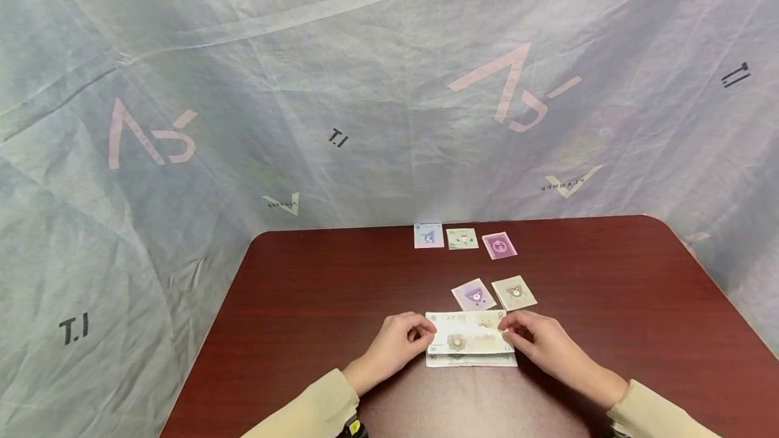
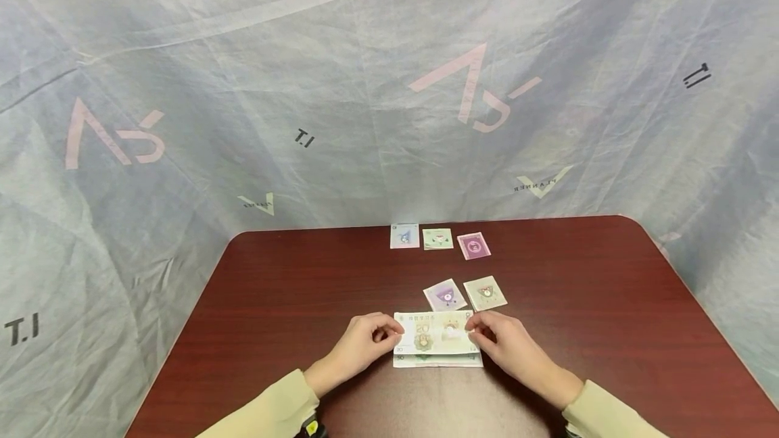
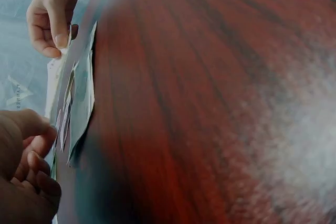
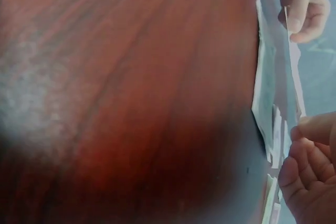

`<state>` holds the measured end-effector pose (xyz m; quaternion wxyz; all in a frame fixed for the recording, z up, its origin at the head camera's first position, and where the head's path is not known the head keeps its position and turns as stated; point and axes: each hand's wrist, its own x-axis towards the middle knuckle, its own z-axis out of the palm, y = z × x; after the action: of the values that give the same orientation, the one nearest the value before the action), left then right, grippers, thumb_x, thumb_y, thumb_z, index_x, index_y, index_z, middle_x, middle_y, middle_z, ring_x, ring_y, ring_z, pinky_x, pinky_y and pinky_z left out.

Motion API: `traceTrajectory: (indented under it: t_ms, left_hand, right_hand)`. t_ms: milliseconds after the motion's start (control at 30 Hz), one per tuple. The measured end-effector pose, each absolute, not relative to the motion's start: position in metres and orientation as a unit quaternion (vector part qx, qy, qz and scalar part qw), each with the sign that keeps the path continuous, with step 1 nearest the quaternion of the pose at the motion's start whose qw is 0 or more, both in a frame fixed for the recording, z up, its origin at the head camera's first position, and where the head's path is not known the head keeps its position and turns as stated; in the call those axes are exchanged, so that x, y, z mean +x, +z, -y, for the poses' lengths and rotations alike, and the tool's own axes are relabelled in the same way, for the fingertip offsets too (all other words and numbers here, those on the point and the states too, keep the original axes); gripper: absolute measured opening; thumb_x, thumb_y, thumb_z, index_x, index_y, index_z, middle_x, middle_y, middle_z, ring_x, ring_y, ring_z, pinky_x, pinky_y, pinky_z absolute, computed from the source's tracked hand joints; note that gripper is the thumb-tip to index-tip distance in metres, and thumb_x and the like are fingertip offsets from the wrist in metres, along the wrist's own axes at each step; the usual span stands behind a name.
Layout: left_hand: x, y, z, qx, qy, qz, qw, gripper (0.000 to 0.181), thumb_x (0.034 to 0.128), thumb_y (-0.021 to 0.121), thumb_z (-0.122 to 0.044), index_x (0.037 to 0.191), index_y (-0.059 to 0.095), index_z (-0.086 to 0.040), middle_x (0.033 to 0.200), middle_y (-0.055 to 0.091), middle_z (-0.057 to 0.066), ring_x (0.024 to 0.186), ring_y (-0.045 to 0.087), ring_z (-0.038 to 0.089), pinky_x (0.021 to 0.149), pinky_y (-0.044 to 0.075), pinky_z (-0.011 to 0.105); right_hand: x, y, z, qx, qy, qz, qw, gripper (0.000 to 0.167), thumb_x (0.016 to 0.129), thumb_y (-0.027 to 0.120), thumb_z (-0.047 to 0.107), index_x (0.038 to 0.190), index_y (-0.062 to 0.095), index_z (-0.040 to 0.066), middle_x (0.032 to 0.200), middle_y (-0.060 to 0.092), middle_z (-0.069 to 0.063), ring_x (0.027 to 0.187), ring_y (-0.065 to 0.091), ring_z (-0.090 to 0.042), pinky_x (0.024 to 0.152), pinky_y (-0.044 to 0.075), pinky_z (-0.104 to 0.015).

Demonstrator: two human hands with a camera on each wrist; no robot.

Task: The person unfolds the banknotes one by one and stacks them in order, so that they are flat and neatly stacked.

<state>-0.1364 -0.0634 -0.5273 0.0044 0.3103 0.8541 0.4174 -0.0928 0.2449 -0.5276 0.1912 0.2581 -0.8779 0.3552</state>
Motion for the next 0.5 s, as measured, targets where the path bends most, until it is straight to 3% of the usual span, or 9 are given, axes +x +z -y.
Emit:
traceTrajectory:
  t_ms: [167, 500]
  left_hand:
    - [-0.1326, -0.5311, 0.061, 0.325, 0.378, -0.867, 0.0, 0.01, 0.0866, 0.075, -0.001, 0.086, 0.075, -0.011, 0.071, 0.05, -0.012, 0.061, 0.04, -0.006, 0.057, 0.033, 0.01]
    - [-0.1291, -0.5311, 0.0599, 0.334, 0.366, -0.868, -0.015, 0.009, 0.0867, 0.076, -0.002, 0.086, 0.076, -0.011, 0.072, 0.054, -0.008, 0.062, 0.041, -0.005, 0.057, 0.034, 0.009]
  right_hand:
    - [-0.0898, -0.5344, -0.2441, 0.264, 0.331, 0.886, 0.186, 0.03, 0.077, 0.082, -0.009, 0.09, 0.07, 0.016, 0.084, 0.066, 0.014, 0.075, 0.055, 0.006, 0.064, 0.047, -0.018]
    - [-0.0895, -0.5358, -0.2421, 0.267, 0.331, 0.887, 0.177, 0.03, 0.078, 0.081, -0.009, 0.091, 0.07, 0.016, 0.083, 0.064, 0.015, 0.074, 0.054, 0.004, 0.063, 0.046, -0.018]
